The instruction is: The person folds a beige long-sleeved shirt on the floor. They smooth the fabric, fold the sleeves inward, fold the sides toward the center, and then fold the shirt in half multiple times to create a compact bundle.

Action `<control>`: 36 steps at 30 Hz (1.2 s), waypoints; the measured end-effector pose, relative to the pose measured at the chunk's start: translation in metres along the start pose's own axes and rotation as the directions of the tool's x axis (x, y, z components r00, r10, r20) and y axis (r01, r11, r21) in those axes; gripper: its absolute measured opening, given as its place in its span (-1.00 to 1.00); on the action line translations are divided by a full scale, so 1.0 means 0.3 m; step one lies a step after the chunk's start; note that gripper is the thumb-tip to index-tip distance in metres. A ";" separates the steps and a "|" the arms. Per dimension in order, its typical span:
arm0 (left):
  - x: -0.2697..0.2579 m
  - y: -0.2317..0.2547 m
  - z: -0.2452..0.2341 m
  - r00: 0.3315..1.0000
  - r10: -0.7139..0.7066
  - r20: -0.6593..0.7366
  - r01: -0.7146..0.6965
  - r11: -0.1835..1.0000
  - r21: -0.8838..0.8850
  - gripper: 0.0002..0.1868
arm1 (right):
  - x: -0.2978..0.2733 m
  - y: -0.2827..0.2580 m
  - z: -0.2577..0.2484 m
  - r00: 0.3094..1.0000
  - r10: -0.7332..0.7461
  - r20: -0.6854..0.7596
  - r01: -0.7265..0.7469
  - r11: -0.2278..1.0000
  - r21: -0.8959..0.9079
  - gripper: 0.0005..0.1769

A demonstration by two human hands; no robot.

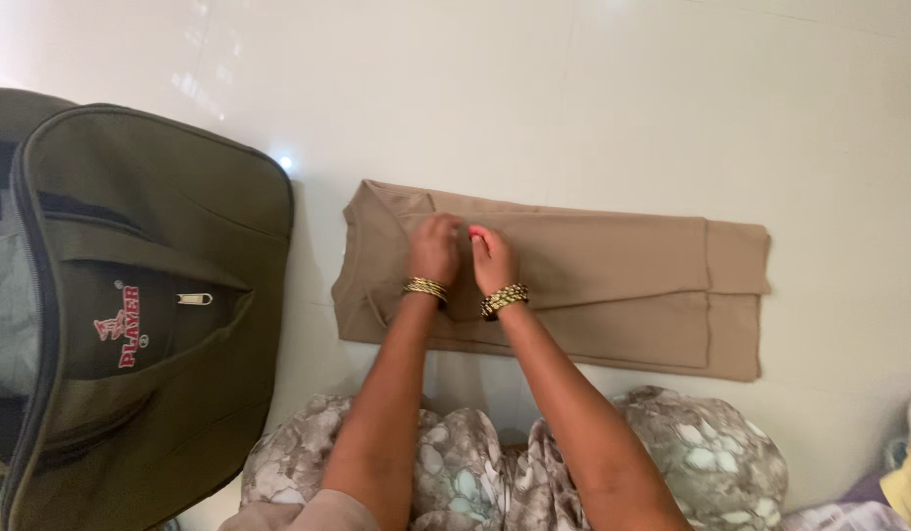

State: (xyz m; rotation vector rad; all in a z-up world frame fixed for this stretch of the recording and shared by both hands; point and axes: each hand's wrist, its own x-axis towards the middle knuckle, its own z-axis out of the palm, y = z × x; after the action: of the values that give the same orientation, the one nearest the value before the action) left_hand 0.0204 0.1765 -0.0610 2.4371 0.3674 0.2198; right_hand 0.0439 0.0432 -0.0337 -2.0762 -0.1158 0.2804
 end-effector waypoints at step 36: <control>0.079 0.064 -0.235 0.948 -0.248 0.198 0.122 0.861 0.494 -0.15 | 0.102 -0.174 -0.035 0.905 0.022 0.424 0.346 0.540 -0.767 -0.23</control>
State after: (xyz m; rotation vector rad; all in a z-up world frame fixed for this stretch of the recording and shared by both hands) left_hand 0.0294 0.2110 0.0070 2.8408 0.5956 -0.3099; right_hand 0.0780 0.0666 0.0120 -2.9101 -0.8485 0.6112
